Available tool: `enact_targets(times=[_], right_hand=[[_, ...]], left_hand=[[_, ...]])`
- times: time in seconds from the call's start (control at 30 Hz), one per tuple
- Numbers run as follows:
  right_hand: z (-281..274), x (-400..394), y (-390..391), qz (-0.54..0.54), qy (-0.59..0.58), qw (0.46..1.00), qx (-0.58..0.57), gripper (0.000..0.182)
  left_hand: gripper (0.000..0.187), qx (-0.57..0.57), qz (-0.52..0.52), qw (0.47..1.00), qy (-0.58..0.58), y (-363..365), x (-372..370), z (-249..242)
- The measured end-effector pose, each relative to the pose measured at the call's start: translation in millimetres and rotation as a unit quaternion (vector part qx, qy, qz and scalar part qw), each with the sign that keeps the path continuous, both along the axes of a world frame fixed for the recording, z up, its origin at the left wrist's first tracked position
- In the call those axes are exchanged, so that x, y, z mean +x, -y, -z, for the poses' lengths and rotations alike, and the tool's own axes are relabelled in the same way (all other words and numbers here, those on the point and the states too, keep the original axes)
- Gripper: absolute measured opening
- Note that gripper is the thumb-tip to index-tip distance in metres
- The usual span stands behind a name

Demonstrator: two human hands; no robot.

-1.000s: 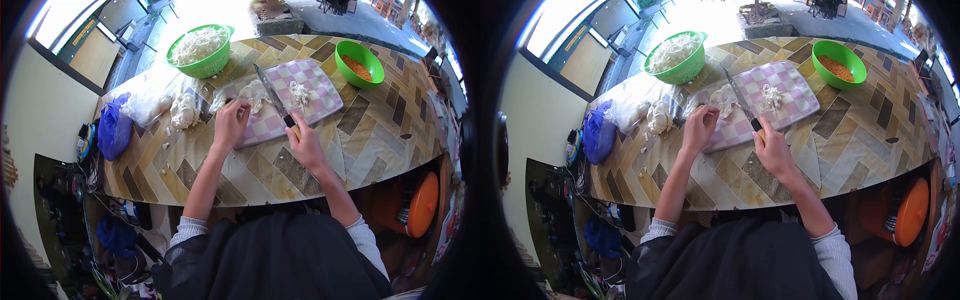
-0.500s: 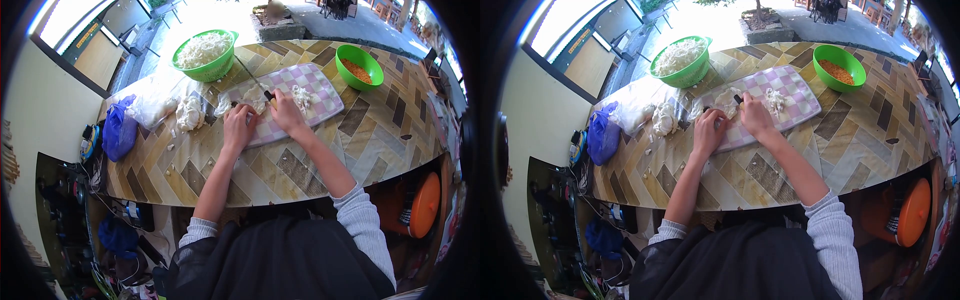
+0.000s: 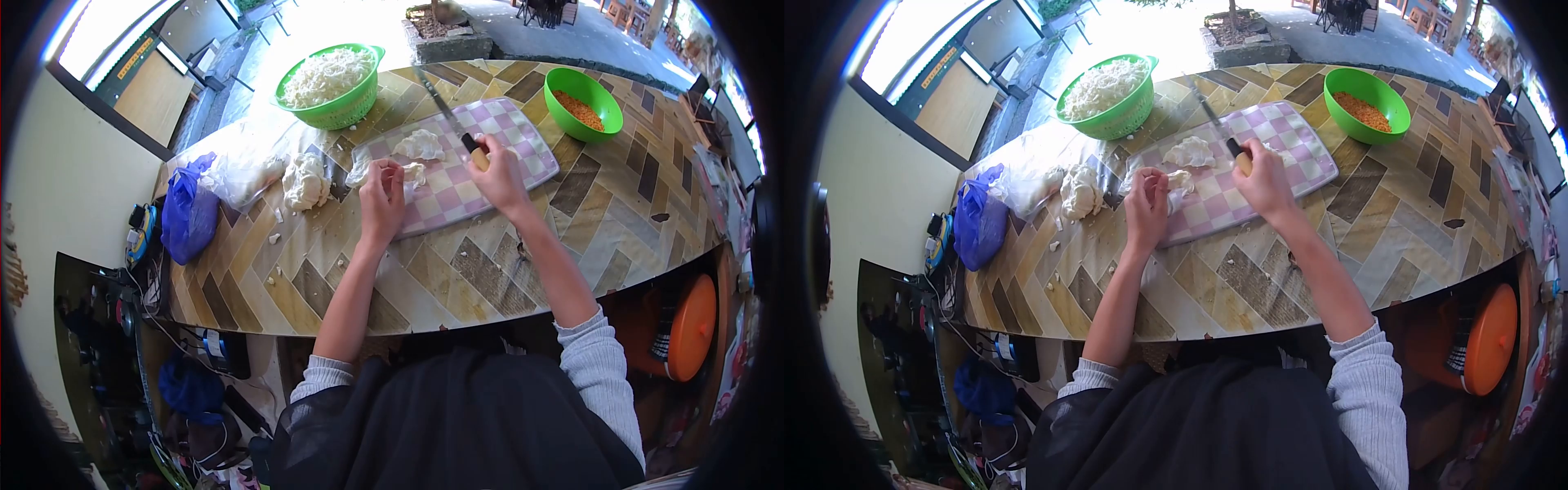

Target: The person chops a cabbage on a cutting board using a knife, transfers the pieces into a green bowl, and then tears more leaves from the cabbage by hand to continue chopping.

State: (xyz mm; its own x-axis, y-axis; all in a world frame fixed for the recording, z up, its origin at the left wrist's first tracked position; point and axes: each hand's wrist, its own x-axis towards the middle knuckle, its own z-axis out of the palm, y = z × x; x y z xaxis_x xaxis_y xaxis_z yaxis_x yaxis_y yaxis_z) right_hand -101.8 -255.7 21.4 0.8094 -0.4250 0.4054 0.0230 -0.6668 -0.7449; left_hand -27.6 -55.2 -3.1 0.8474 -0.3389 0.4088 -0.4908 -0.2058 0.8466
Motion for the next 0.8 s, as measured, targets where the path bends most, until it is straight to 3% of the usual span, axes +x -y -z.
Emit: enact_targets(times=[0.17,0.37,0.47,0.57,0.8], right_hand=[[4.8,-9.2,15.2,0.019,0.025,0.999,0.01,0.026],[6.6,-29.5,7.2,-0.02,0.018,0.999,0.029,0.026],[7.1,-38.0,5.4,-0.03,0.017,0.999,0.038,0.027],[8.3,-44.2,5.0,-0.029,0.023,0.999,0.038,0.027],[0.9,-60.2,6.8,-0.018,0.013,0.997,0.073,0.028]], left_hand=[[0.019,-0.002,0.095,0.995,-0.021,1.6,-4.6,-6.7],[0.023,0.013,0.07,0.992,0.103,2.1,1.6,2.7],[0.021,0.155,0.006,0.977,0.143,-1.5,-0.1,1.0],[0.019,0.225,-0.033,0.948,0.224,0.3,0.3,9.3],[0.015,0.241,0.006,0.967,0.088,8.5,-0.9,0.6]])
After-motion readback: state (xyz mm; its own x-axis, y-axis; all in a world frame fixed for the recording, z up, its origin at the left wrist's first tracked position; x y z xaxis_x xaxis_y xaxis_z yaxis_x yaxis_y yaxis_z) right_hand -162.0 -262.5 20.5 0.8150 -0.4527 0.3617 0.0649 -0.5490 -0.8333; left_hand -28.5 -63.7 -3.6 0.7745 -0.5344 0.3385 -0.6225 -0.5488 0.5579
